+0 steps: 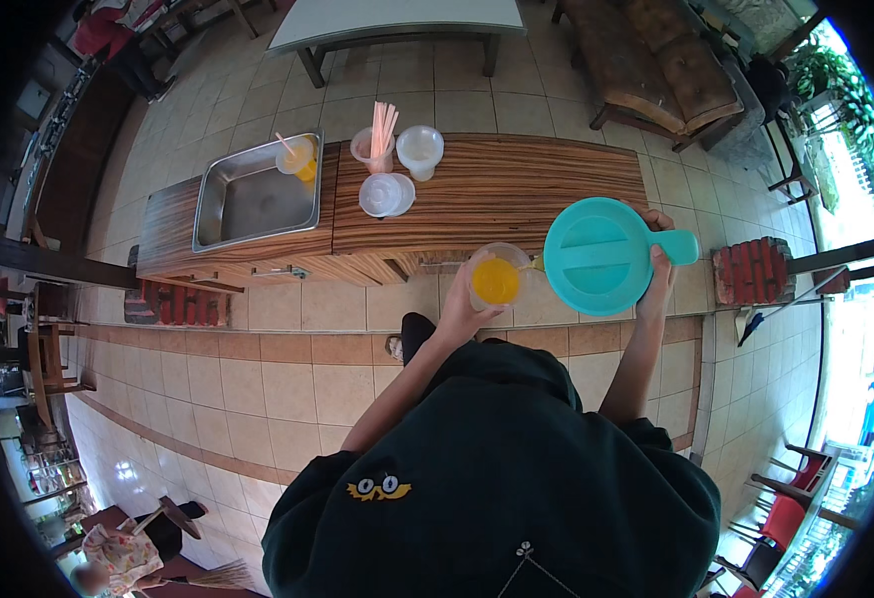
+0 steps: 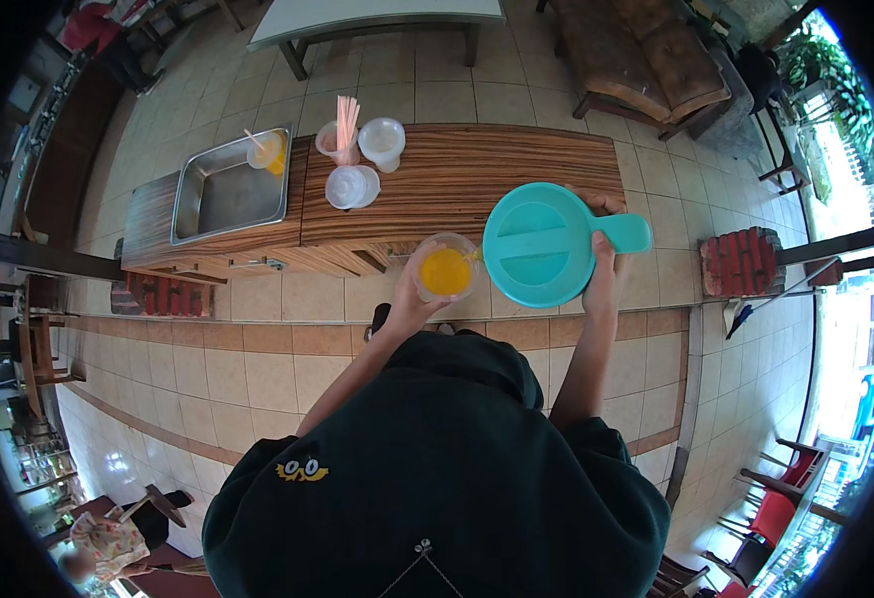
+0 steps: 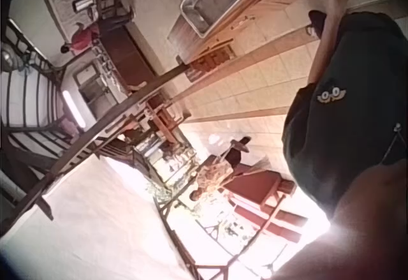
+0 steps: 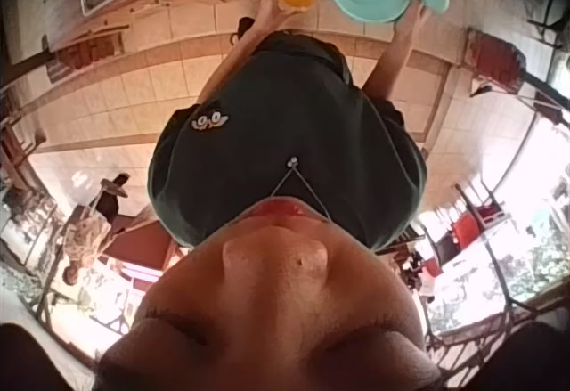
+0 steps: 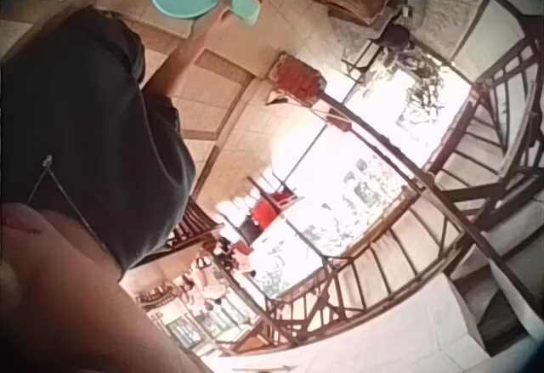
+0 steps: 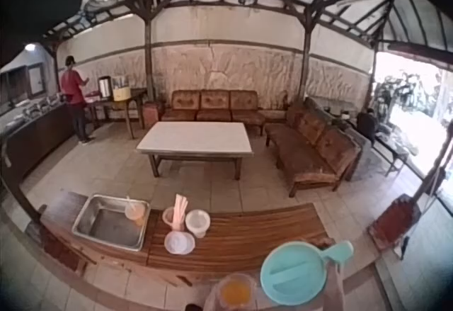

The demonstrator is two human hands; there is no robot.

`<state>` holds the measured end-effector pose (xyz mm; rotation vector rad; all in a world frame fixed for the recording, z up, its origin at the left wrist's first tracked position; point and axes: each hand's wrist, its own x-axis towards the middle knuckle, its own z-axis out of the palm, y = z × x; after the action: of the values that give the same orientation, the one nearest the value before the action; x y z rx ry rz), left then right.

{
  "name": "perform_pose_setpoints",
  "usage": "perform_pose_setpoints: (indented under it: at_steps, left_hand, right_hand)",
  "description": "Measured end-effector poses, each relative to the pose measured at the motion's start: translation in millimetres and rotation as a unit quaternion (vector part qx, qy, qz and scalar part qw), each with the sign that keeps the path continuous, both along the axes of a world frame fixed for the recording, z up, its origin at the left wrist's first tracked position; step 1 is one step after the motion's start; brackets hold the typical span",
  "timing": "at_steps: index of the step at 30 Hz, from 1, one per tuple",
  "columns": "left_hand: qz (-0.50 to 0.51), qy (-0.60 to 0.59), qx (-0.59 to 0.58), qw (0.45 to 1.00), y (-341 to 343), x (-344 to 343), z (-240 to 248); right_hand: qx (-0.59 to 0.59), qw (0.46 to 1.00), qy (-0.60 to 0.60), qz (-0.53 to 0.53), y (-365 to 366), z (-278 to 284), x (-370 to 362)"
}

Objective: Pouring juice from a pitcher into several plastic cups and putting lids and straws on them.

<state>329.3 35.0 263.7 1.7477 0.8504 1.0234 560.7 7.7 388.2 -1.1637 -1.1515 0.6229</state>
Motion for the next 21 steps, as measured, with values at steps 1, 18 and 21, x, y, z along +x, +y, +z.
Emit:
perform_pose_setpoints:
  at_steps: [1, 18, 21]
  left_hand:
    - [-0.001, 0.000, 0.000, 1.000, 0.1, -0.3, 0.8]
    - [0.002, -0.007, -0.017, 1.000, 3.0, -2.3, -4.5]
    - [0.002, -0.010, -0.020, 1.000, 3.1, -2.4, -7.3]
  right_hand:
    - [-0.005, 1.000, -0.003, -0.007, -0.3, -0.2, 0.4]
    - [0.002, 0.999, 0.015, -0.031, -0.5, 0.4, 3.4]
    - [-0.008, 1.000, 0.008, -0.027, -0.3, 3.2, 1.4]
